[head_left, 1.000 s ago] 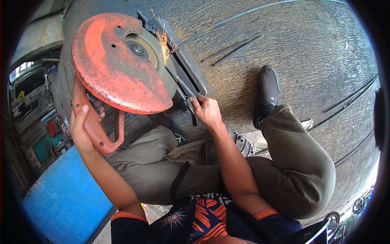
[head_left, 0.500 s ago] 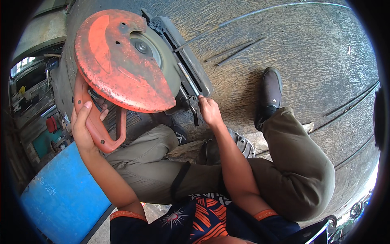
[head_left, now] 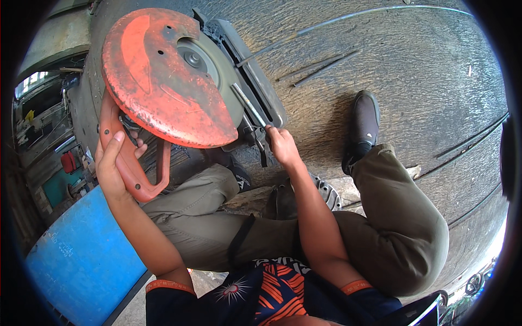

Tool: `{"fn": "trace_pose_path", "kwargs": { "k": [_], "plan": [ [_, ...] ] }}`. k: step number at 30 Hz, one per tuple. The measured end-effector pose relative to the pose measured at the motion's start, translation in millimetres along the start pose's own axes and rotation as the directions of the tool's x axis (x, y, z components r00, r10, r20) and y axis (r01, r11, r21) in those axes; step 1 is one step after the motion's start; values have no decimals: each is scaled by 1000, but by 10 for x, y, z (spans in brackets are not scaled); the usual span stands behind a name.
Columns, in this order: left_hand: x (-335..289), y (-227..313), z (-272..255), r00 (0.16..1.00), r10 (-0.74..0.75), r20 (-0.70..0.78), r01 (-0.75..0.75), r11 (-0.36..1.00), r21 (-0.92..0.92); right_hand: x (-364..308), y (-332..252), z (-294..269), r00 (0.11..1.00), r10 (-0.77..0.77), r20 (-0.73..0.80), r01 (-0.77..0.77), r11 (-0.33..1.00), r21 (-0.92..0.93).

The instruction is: Cutting several thin metal rods using a chop saw.

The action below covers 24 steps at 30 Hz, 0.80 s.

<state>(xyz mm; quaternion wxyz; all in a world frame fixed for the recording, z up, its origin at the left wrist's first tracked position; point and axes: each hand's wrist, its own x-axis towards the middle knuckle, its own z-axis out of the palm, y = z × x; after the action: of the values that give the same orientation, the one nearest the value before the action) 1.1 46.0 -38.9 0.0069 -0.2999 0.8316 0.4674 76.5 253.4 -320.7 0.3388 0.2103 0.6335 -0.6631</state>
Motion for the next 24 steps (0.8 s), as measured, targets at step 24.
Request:
{"fn": "trace_pose_path", "kwargs": {
  "k": [24],
  "plan": [
    [-22, 51, 31, 999, 37, 38, -38, 999, 22, 3, 38, 20, 997, -17, 71, 20, 999, -40]
  ]
}}
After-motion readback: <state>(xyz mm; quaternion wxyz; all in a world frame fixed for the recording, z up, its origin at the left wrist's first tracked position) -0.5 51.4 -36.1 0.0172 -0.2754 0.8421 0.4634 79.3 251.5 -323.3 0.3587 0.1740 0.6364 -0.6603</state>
